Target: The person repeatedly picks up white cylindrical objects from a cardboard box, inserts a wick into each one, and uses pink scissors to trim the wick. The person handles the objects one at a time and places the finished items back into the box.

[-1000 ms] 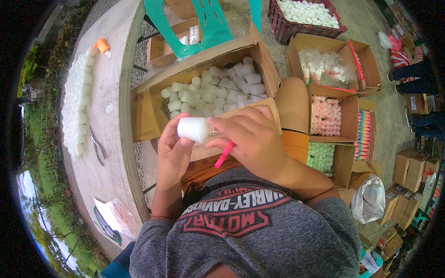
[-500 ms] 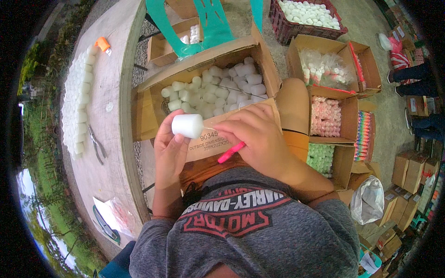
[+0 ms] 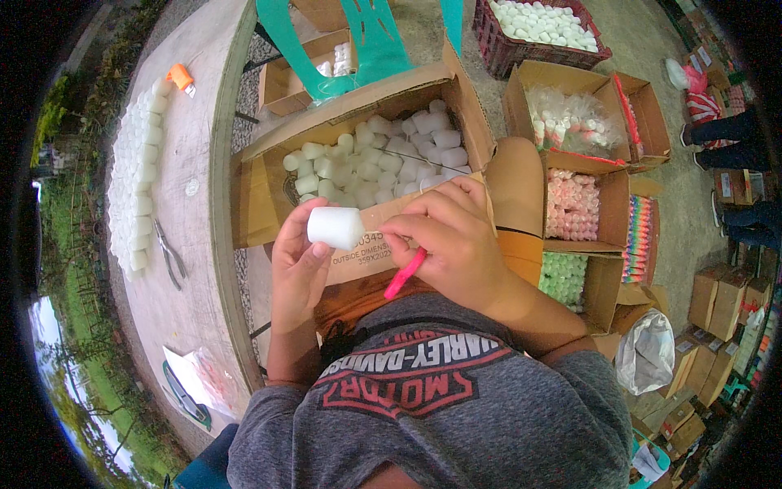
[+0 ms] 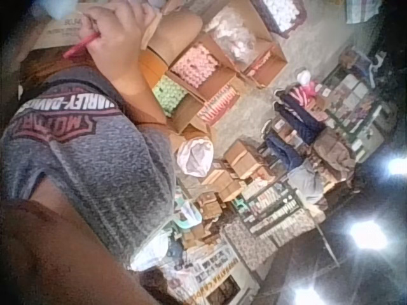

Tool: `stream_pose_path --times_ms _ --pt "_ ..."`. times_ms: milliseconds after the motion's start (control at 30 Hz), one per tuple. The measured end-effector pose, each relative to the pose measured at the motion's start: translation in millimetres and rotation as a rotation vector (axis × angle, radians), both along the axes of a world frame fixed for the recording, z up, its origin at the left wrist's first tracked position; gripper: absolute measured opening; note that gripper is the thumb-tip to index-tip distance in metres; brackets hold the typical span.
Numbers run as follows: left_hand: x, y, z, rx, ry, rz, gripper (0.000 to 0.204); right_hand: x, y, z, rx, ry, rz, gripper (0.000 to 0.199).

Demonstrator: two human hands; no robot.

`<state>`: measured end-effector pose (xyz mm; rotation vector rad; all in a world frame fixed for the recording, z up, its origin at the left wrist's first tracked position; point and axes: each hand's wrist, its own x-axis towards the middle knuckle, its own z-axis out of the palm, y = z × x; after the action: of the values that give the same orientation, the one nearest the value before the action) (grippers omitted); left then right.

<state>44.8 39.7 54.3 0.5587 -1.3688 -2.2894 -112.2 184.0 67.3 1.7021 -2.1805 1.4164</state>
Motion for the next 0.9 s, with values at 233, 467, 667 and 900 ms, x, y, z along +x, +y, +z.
stream_pose_path --times_ms 233,467,667,900 --pt "1 2 -4 0.04 0.013 -0.006 0.048 1 0 1 -0.003 0.037 -0.013 0.02" --pt "0 6 -5 0.076 0.025 -0.045 0.046 2 -2 1 0.0 -0.003 0.026 0.019" --pt "-1 0 -7 0.154 0.084 0.058 0.049 5 -2 5 0.08 -0.179 0.015 0.016" --pt "0 -1 -10 0.145 0.055 0.063 0.049 0 3 -4 0.016 -0.061 0.034 0.015"
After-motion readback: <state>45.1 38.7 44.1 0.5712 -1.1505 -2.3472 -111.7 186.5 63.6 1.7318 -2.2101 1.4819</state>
